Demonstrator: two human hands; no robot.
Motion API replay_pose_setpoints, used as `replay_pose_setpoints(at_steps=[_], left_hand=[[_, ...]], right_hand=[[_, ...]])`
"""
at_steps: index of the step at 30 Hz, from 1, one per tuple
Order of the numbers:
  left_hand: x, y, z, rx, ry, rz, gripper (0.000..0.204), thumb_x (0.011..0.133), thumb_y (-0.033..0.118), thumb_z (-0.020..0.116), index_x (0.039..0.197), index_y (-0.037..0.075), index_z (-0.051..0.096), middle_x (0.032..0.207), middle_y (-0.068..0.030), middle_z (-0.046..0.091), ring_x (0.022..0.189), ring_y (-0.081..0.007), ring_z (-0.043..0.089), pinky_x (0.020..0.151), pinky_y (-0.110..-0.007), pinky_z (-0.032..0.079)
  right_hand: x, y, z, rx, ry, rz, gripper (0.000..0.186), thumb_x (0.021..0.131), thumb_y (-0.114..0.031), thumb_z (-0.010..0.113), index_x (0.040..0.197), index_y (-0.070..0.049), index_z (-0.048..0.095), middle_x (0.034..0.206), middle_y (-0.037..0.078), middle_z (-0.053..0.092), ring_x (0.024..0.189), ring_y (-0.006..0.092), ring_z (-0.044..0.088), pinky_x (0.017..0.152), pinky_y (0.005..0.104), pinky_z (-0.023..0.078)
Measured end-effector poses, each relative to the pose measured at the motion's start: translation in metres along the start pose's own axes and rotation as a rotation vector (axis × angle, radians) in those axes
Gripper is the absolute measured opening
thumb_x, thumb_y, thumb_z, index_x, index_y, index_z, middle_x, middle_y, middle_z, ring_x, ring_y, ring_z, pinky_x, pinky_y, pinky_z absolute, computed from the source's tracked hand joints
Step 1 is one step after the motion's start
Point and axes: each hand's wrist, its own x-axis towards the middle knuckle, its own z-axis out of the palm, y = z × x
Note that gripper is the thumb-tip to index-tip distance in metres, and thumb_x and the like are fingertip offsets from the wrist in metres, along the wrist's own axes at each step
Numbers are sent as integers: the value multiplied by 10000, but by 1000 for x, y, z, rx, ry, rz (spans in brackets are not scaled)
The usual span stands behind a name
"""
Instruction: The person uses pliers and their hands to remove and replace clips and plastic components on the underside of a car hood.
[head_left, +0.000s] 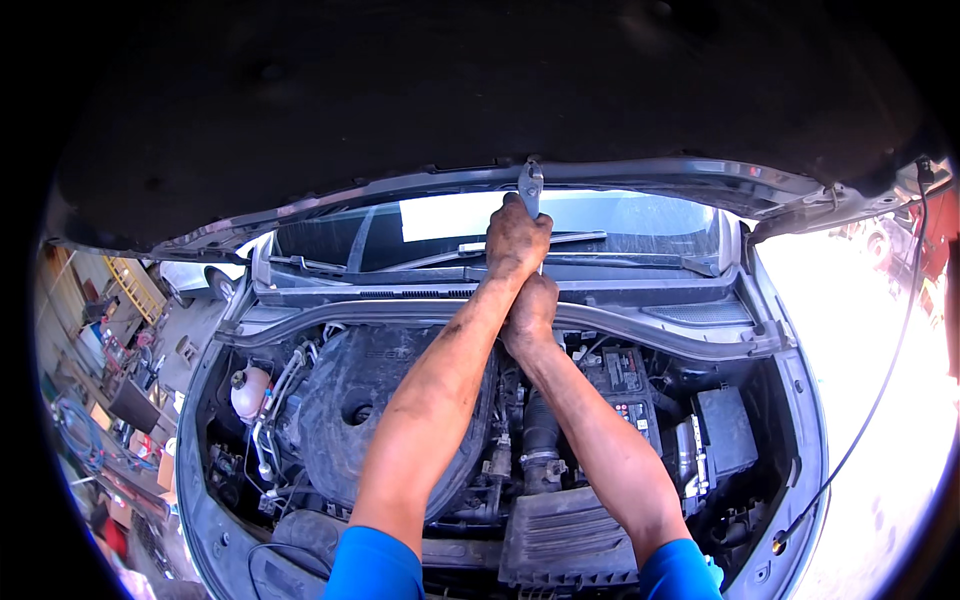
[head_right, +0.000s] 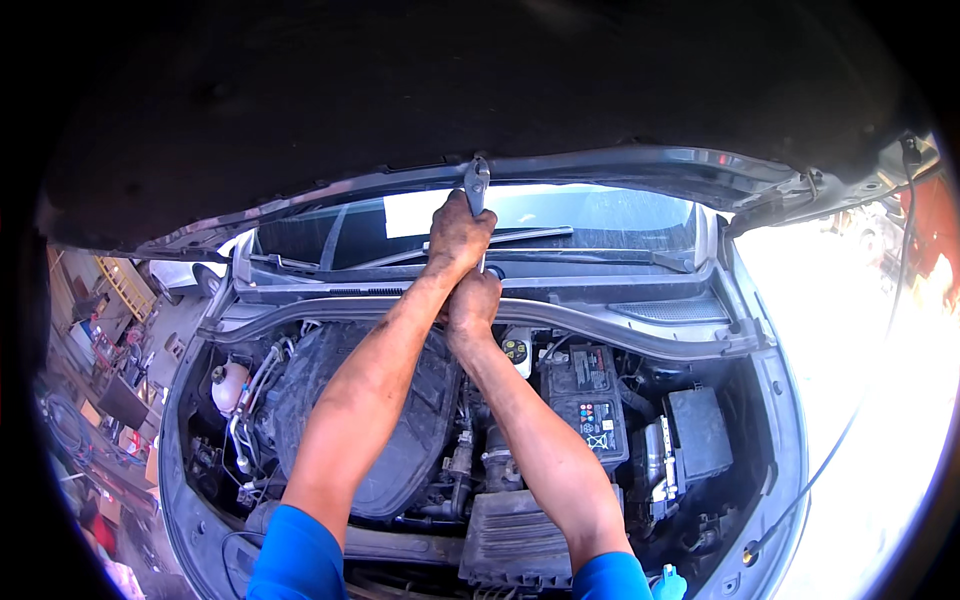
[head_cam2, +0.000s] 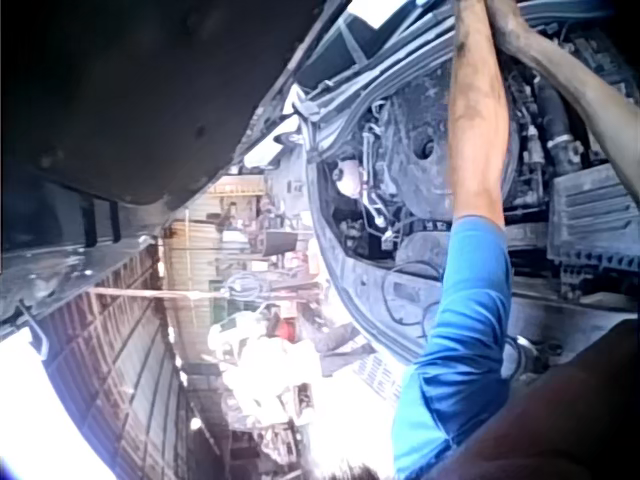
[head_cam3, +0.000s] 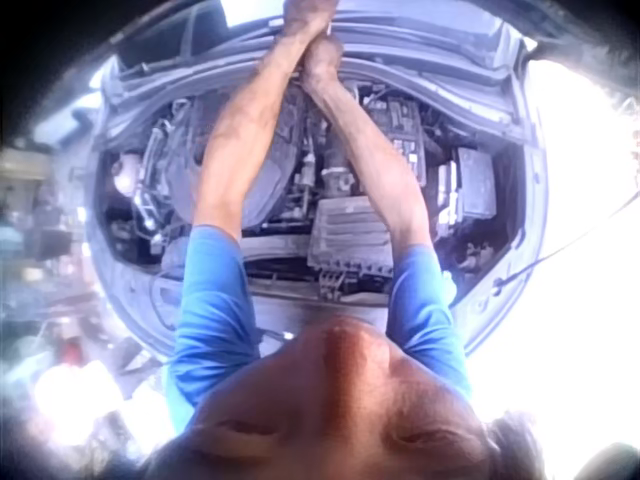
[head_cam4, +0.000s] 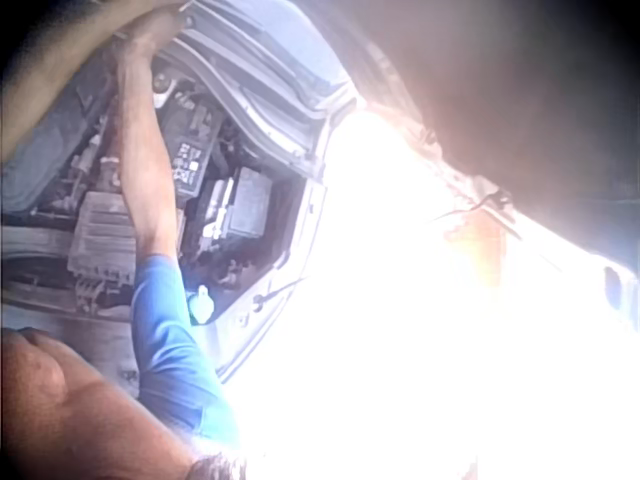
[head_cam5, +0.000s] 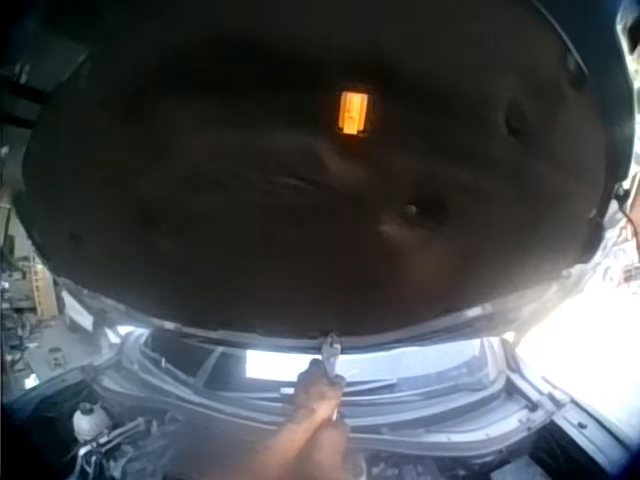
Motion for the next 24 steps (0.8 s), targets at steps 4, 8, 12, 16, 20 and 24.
replay_pose_setpoints(at_steps=[4, 8, 12, 16, 20, 24], left_hand=[[-2, 5, 2, -15, -4, -13, 359, 830, 207, 649, 1034, -77, 569, 940, -251, 673, 906, -375, 680, 826, -443, 532], [-4, 3, -1, -28, 11, -26, 365, 826, 208, 649, 1032, -82, 568, 939, -262, 671, 909, -389, 677, 835, -448, 533], [-6, 10, 0, -5, 18, -41, 371, 825, 213, 649, 1032, -85, 572, 941, -273, 667, 922, -397, 673, 847, -452, 531], [0, 8, -1, 28, -4, -18, 362, 822, 225, 658, 1026, -67, 596, 951, -250, 674, 941, -386, 671, 852, -444, 530], [8, -4, -13, 54, -22, 32, 366, 816, 259, 684, 1015, -39, 616, 920, -193, 691, 878, -342, 688, 819, -411, 538], [11, 1, -28, -20, -156, -7, 402, 820, 338, 694, 1002, -15, 626, 869, -142, 713, 837, -274, 712, 848, -388, 540]], right_hand=[[1, -2, -3, 28, 21, 6, 224, 914, -171, 477, 901, 30, 575, 797, 79, 590, 656, 188, 595, 567, 377, 477], [-2, -4, -2, -38, 43, 12, 230, 922, -168, 466, 920, 35, 576, 823, 85, 594, 673, 190, 596, 576, 374, 480], [0, -4, -6, -17, 24, -7, 232, 927, -173, 469, 934, 32, 578, 829, 85, 591, 677, 190, 594, 578, 369, 481], [2, 1, -6, 70, -47, 3, 232, 930, -176, 469, 953, 29, 575, 826, 86, 588, 681, 194, 592, 573, 373, 476], [-1, -12, -7, -99, -274, 112, 277, 949, -187, 430, 1015, 45, 565, 918, 135, 623, 792, 244, 635, 688, 405, 519], [-4, -25, -12, -69, -395, 142, 326, 948, -161, 382, 1099, 77, 544, 1032, 190, 640, 923, 305, 658, 846, 447, 532]])
